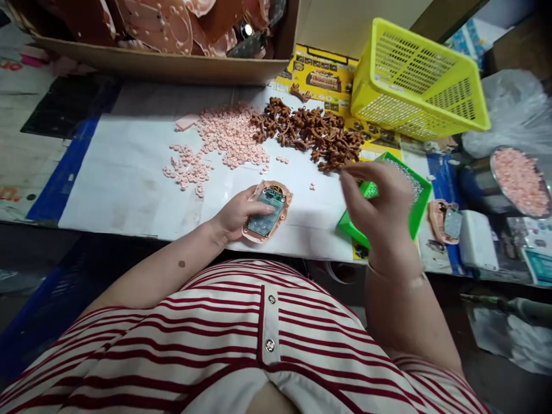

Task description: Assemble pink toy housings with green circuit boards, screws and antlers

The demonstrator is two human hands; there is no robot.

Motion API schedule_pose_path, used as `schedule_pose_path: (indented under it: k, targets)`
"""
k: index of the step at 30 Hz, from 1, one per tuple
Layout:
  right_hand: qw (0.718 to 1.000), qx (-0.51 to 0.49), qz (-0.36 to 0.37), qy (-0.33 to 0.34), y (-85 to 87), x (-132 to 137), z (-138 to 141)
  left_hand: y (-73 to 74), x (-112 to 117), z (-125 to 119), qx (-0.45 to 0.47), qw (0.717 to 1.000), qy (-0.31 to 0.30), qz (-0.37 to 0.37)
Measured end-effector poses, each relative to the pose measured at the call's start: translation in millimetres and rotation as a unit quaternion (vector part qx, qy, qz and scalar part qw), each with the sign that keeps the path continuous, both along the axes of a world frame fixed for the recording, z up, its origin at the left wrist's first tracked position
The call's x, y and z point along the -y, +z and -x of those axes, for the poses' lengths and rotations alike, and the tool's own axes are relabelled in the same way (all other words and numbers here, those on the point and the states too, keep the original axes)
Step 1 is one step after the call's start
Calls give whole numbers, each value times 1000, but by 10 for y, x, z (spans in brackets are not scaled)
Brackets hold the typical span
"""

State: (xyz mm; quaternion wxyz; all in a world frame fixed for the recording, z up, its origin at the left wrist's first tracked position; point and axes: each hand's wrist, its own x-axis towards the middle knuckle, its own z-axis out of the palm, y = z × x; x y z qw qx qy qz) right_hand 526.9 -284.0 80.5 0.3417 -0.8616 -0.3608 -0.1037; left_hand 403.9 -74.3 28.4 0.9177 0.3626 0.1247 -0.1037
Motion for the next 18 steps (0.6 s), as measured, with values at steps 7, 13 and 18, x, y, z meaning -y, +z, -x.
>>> schedule_pose_path:
  k: [7,13,18]
  targets:
    - [976,62,200,-65,-603,-1003,-1012,-14,26,2,-7,999,5,32]
    - [999,-17,-4,-46,-567,-795,-673,2,10,-18,-42,994,47,84]
    - [905,-340,-230,110,-717,-650,-24,-33,-3,-11,-23,989,77,121]
